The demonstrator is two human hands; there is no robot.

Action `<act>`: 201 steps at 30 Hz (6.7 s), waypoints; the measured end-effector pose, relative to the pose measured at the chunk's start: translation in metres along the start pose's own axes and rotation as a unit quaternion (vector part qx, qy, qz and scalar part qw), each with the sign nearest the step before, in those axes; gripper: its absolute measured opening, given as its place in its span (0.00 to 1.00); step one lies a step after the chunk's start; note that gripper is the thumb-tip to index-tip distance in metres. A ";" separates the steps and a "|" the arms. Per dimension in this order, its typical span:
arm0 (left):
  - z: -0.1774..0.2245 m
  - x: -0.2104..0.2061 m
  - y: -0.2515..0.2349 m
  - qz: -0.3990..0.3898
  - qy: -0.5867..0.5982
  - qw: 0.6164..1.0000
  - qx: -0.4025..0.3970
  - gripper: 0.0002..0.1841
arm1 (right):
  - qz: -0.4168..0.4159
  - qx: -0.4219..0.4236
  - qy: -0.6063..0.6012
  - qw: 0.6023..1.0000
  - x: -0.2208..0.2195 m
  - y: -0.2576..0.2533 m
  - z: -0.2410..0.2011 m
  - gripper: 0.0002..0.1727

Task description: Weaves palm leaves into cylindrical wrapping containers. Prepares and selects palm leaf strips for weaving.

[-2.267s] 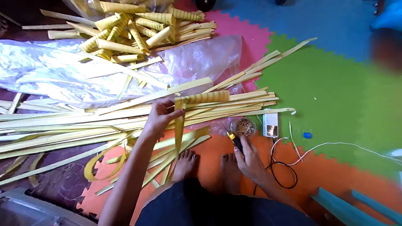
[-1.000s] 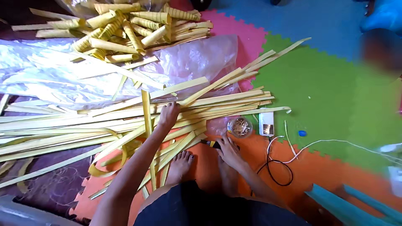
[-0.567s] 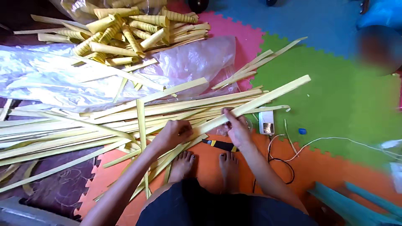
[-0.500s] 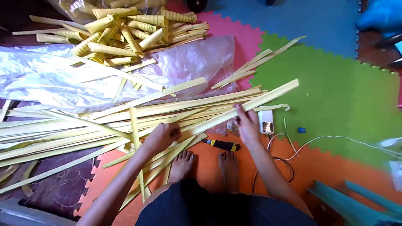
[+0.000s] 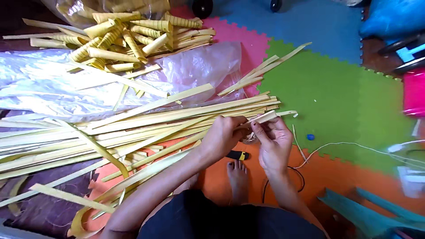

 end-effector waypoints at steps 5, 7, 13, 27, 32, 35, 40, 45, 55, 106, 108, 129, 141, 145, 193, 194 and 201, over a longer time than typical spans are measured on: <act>-0.004 -0.011 0.002 0.019 0.264 0.964 -0.018 0.07 | 0.074 0.127 0.057 0.987 0.014 0.009 -0.009 0.15; 0.000 -0.012 0.004 0.019 0.303 0.953 -0.014 0.08 | 0.078 0.178 0.114 0.974 0.011 0.012 -0.015 0.10; 0.009 -0.004 0.010 0.018 0.328 0.943 -0.047 0.11 | 0.050 0.282 0.231 0.930 0.003 0.020 -0.023 0.05; 0.013 -0.006 0.012 0.046 0.021 0.993 -0.109 0.05 | -0.052 0.055 0.107 0.991 0.006 0.003 -0.007 0.07; 0.003 -0.004 0.013 0.064 0.106 0.991 -0.058 0.05 | -0.044 0.024 0.015 0.999 0.008 0.010 0.002 0.12; -0.006 -0.003 0.013 0.053 0.170 0.984 0.019 0.08 | -0.022 0.141 0.152 0.978 0.007 0.021 -0.008 0.05; -0.001 0.006 0.013 0.005 0.205 0.979 0.015 0.12 | -0.046 0.260 0.339 0.903 -0.005 0.030 -0.022 0.07; 0.000 0.004 0.017 0.001 0.205 0.979 0.009 0.05 | -0.095 0.119 0.161 0.975 0.004 0.014 -0.017 0.13; -0.008 -0.014 0.010 -0.001 0.214 0.977 -0.011 0.04 | -0.082 0.018 0.072 0.994 0.006 0.008 0.000 0.07; -0.019 -0.001 0.025 -0.099 0.319 0.942 0.022 0.09 | -0.114 0.276 0.301 0.906 -0.004 0.027 -0.014 0.09; -0.021 -0.001 0.023 -0.063 0.280 0.958 0.005 0.10 | -0.121 0.152 0.232 0.953 0.000 0.013 -0.014 0.07; -0.012 -0.007 0.017 -0.077 0.278 0.957 0.032 0.06 | -0.169 -0.009 0.218 0.961 -0.004 -0.003 -0.017 0.10; -0.017 -0.002 0.014 -0.085 0.141 0.986 0.006 0.04 | -0.125 -0.176 -0.116 0.970 0.002 0.023 0.009 0.12; -0.012 0.000 0.014 -0.078 0.180 0.980 -0.018 0.09 | -0.049 -0.351 -0.314 0.881 -0.003 0.030 0.018 0.17; -0.023 -0.048 0.005 -0.117 0.067 0.991 -0.004 0.11 | -0.081 -0.317 -0.178 0.928 0.024 0.075 0.034 0.19; -0.024 -0.048 0.006 -0.125 0.078 0.989 -0.002 0.12 | -0.064 -0.344 -0.219 0.911 0.023 0.077 0.036 0.19; -0.025 -0.043 0.013 -0.128 0.130 0.983 0.036 0.09 | -0.128 -0.383 -0.309 0.861 0.014 0.084 0.036 0.16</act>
Point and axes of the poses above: each hand's wrist, its own y-axis away from the middle knuckle, its own x-axis out of the back of the hand, z = x × y, the point moved 6 cm from there along -y, towards the middle knuckle, and after that the axes turned 8 degrees about -z, right-handed, at the moved point
